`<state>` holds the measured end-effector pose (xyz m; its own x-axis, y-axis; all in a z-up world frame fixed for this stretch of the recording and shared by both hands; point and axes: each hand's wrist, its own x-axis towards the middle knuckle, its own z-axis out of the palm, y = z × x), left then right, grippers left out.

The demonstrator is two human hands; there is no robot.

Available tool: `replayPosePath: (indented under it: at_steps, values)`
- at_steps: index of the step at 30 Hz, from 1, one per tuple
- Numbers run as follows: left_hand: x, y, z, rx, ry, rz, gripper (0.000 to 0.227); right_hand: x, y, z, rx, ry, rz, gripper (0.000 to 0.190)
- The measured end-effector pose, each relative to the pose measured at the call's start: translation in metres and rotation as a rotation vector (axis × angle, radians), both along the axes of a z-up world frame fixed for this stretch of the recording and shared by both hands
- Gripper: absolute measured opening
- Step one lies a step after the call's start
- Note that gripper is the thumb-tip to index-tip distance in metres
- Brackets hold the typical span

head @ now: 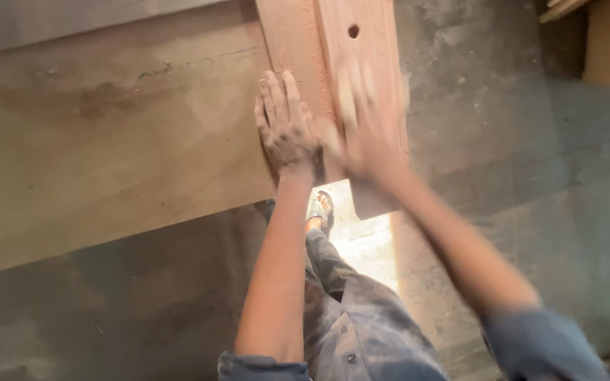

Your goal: The person sands the edges and corners of a large wooden panel using a sanding block. They move the block back and forth along the panel's perimeter, focusing on smoothing the surfaces.

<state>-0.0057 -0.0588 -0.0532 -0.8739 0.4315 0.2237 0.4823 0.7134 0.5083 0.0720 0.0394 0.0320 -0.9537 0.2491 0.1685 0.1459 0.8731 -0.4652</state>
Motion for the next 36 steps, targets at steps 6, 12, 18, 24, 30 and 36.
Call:
replayPosePath:
  at_steps: [6,12,18,24,30,36]
  values:
    - [0.012,-0.006,-0.008,-0.039,-0.019,0.007,0.057,-0.041,0.051,-0.073,0.324,-0.101,-0.092,0.069]
    - [0.007,-0.002,0.007,-0.032,-0.025,-0.006,0.056,0.127,-0.063,-0.003,0.269,-0.349,-0.144,0.085]
    - [0.008,0.003,-0.005,-0.047,-0.010,0.005,0.059,-0.058,0.034,0.015,0.543,0.101,-0.140,0.056]
    - [0.013,-0.004,0.011,-0.048,-0.054,-0.024,0.059,-0.077,0.043,0.016,0.253,-0.209,-0.292,0.057]
    - [-0.003,-0.002,0.016,-0.116,-0.119,-0.066,0.062,-0.120,0.032,-0.016,0.220,-0.217,-0.649,0.077]
    - [-0.008,0.002,0.021,-0.139,-0.258,-0.144,0.071,-0.123,-0.003,0.025,0.157,-0.265,-0.657,0.077]
